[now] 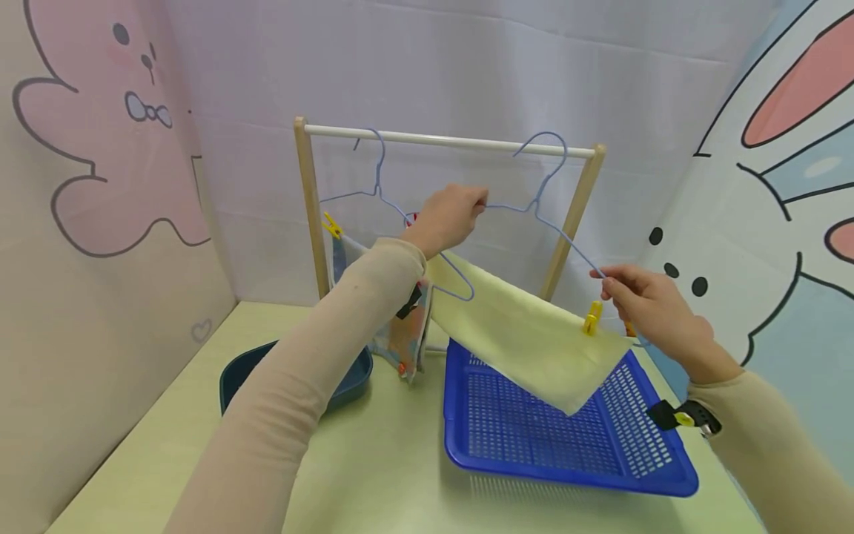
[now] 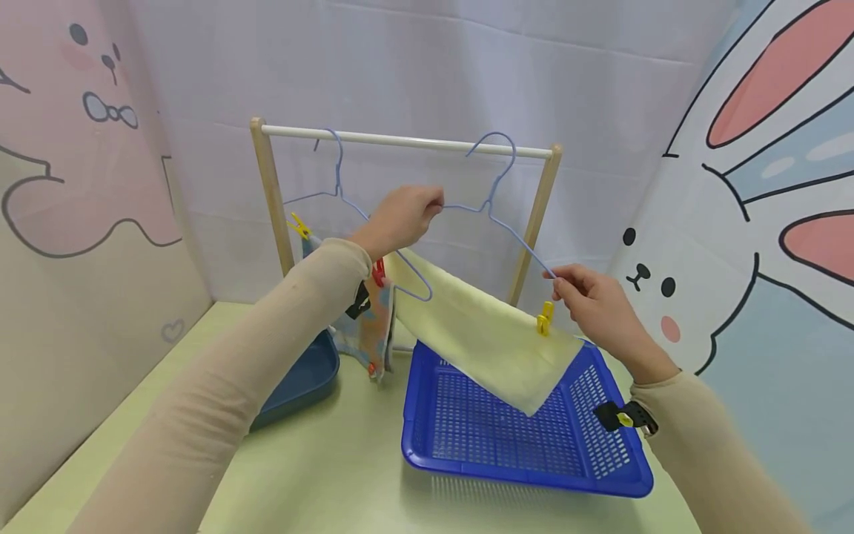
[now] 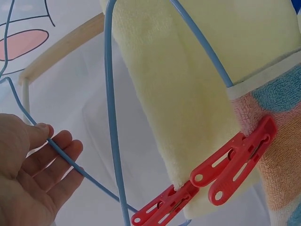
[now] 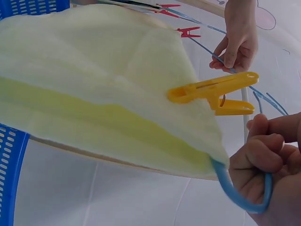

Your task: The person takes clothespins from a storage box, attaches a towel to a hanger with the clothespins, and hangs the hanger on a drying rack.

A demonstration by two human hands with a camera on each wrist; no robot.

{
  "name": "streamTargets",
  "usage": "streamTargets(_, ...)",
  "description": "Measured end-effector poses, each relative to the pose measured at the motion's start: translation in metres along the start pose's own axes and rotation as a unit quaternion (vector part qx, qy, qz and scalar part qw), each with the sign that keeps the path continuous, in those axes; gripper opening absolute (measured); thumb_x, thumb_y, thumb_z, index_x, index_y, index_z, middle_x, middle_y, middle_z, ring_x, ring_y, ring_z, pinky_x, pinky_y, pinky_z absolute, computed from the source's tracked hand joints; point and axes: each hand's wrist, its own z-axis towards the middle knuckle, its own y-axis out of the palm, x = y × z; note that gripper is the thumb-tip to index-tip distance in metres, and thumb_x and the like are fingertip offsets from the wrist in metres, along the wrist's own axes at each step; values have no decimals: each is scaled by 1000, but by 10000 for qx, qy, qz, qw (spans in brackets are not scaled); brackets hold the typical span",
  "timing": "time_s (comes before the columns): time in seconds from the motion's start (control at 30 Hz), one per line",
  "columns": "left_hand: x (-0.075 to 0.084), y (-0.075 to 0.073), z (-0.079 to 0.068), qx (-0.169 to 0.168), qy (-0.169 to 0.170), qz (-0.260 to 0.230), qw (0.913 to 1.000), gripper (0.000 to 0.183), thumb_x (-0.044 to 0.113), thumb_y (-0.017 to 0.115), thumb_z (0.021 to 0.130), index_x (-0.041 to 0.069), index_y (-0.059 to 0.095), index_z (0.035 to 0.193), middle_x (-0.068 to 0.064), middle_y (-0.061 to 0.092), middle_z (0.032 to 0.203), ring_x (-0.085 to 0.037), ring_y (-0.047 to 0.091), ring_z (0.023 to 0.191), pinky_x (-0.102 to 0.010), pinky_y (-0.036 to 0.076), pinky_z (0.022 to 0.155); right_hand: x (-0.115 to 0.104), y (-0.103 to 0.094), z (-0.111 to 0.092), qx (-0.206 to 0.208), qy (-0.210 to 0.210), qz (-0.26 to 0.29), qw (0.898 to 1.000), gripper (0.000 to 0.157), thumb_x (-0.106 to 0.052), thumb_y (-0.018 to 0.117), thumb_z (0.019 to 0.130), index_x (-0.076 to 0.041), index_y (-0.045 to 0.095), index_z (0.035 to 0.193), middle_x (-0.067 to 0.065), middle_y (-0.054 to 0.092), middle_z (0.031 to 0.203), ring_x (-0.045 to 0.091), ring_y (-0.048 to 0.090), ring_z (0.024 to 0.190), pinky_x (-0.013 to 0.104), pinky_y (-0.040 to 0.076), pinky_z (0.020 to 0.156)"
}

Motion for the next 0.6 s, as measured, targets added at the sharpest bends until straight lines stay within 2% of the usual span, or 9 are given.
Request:
streamTargets(0.1, -1, -2, 2, 11, -165, 51, 9999, 13, 16, 48, 100, 9, 58, 94, -2, 60, 86, -18, 50, 76, -29, 41, 66, -4, 3, 4, 176, -3, 24, 9998, 36, -22, 42, 102, 3, 56, 124, 9, 54, 87, 14, 43, 53, 26, 36, 38)
streamTargets(0.3, -3, -4, 3, -65, -461, 131, 9988, 17, 15, 46, 100, 9, 59, 92, -3, 59, 85, -17, 48, 76, -27, 40, 65, -8, 7, 12, 247, 328, 82, 9991, 38, -28, 41, 102, 0, 56, 124, 10, 54, 89, 13, 40, 50, 28, 32, 34)
streamTargets(0.6, -7, -10, 7, -180, -776, 493, 9956, 18, 14, 46, 100, 7, 62, 98, -4, 62, 92, -17, 53, 79, -30, 46, 69, -10, 11, 32, 449, 555, -80, 9974, 40, -30, 42, 102, -1, 57, 124, 11, 58, 93, 17, 44, 65, 24, 36, 51)
